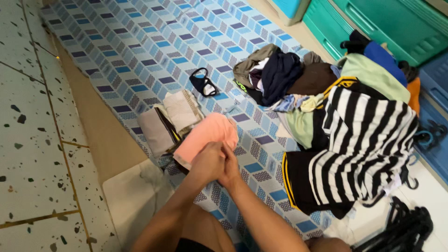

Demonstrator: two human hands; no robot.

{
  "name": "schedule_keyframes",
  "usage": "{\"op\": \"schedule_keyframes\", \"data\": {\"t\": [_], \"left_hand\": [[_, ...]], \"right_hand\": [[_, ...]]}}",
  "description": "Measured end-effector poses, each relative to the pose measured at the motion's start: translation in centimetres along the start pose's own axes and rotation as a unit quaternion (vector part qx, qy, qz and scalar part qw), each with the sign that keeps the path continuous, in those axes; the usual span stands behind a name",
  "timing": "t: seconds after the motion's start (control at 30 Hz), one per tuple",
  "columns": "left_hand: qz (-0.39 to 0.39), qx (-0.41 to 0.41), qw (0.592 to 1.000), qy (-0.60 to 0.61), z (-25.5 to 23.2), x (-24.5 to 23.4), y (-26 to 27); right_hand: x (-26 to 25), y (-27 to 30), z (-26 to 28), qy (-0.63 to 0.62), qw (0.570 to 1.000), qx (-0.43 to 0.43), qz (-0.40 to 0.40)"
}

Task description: The person folds several items of clothing, including a striped shirt and a light green garment, by hand while sitting on a mat.

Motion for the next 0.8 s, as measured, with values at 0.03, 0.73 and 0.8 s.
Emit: {"op": "schedule_keyframes", "data": {"t": [0.03, 0.73, 0.8], "left_hand": [[-0.001, -0.001, 1.0, 0.001, 0.0, -0.8, 0.5], [-0.231, 0.066, 0.937, -0.255, 5.7, 2.0, -0.5], [-0.269, 0.09, 0.921, -0.268, 5.3, 2.3, 0.0]], "right_hand": [[-0.1, -0.3, -0.1, 0.001, 1.0, 0.001, 0.0], [-2.2, 2.8, 8.4, 0.679, 0.63, -0.227, -0.3], [4.6, 1.3, 7.5, 0.795, 0.494, -0.311, -0.167]]}}
Point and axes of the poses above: each hand's wrist, its own y-axis away from the middle knuckle, its own x-axis out of the palm, z = x × y, the point moved 10 cm from there along -y, towards the middle knuckle, and after that the axes turned 13 degrees about z, right-handed, at the moved point
